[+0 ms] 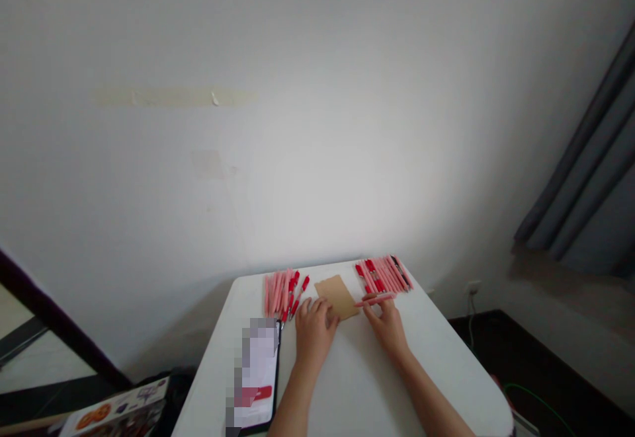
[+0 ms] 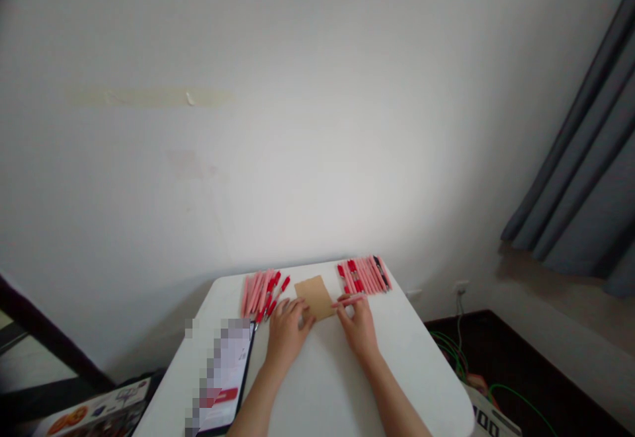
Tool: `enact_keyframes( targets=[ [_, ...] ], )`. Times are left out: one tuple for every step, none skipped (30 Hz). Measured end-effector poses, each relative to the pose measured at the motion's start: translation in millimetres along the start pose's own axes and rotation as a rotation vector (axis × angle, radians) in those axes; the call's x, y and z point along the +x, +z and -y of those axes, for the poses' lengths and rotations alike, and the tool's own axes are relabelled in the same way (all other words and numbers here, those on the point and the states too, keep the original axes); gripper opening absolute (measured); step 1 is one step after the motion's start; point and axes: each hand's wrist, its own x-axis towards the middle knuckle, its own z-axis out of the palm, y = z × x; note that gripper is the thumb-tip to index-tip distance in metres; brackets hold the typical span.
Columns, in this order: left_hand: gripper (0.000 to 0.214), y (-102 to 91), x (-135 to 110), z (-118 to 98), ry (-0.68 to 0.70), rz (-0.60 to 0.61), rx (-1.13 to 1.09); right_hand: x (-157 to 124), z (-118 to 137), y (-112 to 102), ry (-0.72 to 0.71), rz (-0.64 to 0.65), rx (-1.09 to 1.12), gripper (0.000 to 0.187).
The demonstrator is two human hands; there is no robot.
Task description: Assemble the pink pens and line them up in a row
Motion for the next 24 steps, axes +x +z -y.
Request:
enact_keyframes(
  targets=[
    [0.029, -0.1, 1, 0, -0.007, 0.005, 0.006, 0, 0, 0, 0.004, -0.001, 0.004, 0.023],
    [0.029, -0.1, 2, 0, -0.012, 0.006, 0.013, 0, 1, 0, 0.007, -0.006, 0.006, 0.023],
    [0.03, 0.1, 3, 0, -0.016, 0.003, 0.021, 0, 1, 0, 0.01, -0.012, 0.006, 0.023],
    [0.031, 0.5, 3, 1, -0.017, -0.003, 0.028, 0, 1, 0, 0.011, -0.018, 0.004, 0.023],
    [0.032, 1.0, 4, 1, -0.02, -0.01, 0.035, 0, 1, -1, 0.012, -0.021, 0.003, 0.023],
    [0.033, 1.8, 5, 2, -0.022, -0.015, 0.043, 1, 1, -1, 0.015, -0.023, 0.004, 0.024],
    [0.034, 2.6, 5, 2, -0.025, -0.019, 0.051, 1, 1, -1, 0.017, -0.022, 0.008, 0.025],
    [0.035, 3.4, 5, 3, -0.026, -0.021, 0.058, 1, 0, -1, 0.019, -0.019, 0.014, 0.026],
    [0.035, 4.2, 5, 3, -0.025, -0.023, 0.065, 1, 0, -1, 0.022, -0.017, 0.022, 0.027],
    [0.035, 5.0, 4, 3, -0.022, -0.026, 0.071, 1, 0, -1, 0.025, -0.012, 0.03, 0.028],
    [0.035, 5.7, 4, 4, -0.017, -0.031, 0.076, 1, -1, 0, 0.027, -0.006, 0.039, 0.029],
    [0.035, 6.3, 3, 4, -0.01, -0.037, 0.081, 1, 0, 0, 0.028, -0.001, 0.048, 0.03],
    [0.034, 7.0, 3, 4, -0.004, -0.044, 0.085, 1, 0, 0, 0.029, 0.002, 0.057, 0.032],
    [0.034, 7.6, 3, 4, 0.001, -0.052, 0.089, 1, 1, 0, 0.029, 0.003, 0.065, 0.034],
    [0.033, 8.2, 3, 4, 0.006, -0.061, 0.094, 1, 2, 0, 0.03, 0.0, 0.074, 0.037],
    [0.032, 8.9, 3, 5, 0.009, -0.07, 0.099, 2, 3, 1, 0.036, -0.006, 0.083, 0.039],
    [0.032, 9.6, 3, 5, 0.011, -0.077, 0.105, 2, 5, 0, 0.05, -0.016, 0.095, 0.042],
    [0.032, 10.3, 3, 5, 0.014, -0.084, 0.111, 2, 6, 0, 0.072, -0.024, 0.108, 0.044],
    [0.032, 10.9, 3, 5, 0.016, -0.089, 0.116, 3, 7, 0, 0.1, -0.029, 0.123, 0.047],
    [0.032, 11.4, 3, 5, 0.019, -0.092, 0.119, 3, 9, -1, 0.129, -0.031, 0.138, 0.049],
    [0.032, 11.8, 3, 6, 0.022, -0.093, 0.121, 4, 10, -2, 0.155, -0.029, 0.154, 0.051],
    [0.032, 12.1, 3, 6, 0.024, -0.091, 0.121, 4, 11, -3, 0.175, -0.022, 0.171, 0.052],
    [0.033, 12.4, 3, 7, 0.026, -0.091, 0.121, 5, 12, -4, 0.193, -0.01, 0.196, 0.052],
    [0.033, 12.7, 3, 7, 0.026, -0.09, 0.121, 5, 13, -5, 0.211, 0.004, 0.237, 0.051]
  ],
)
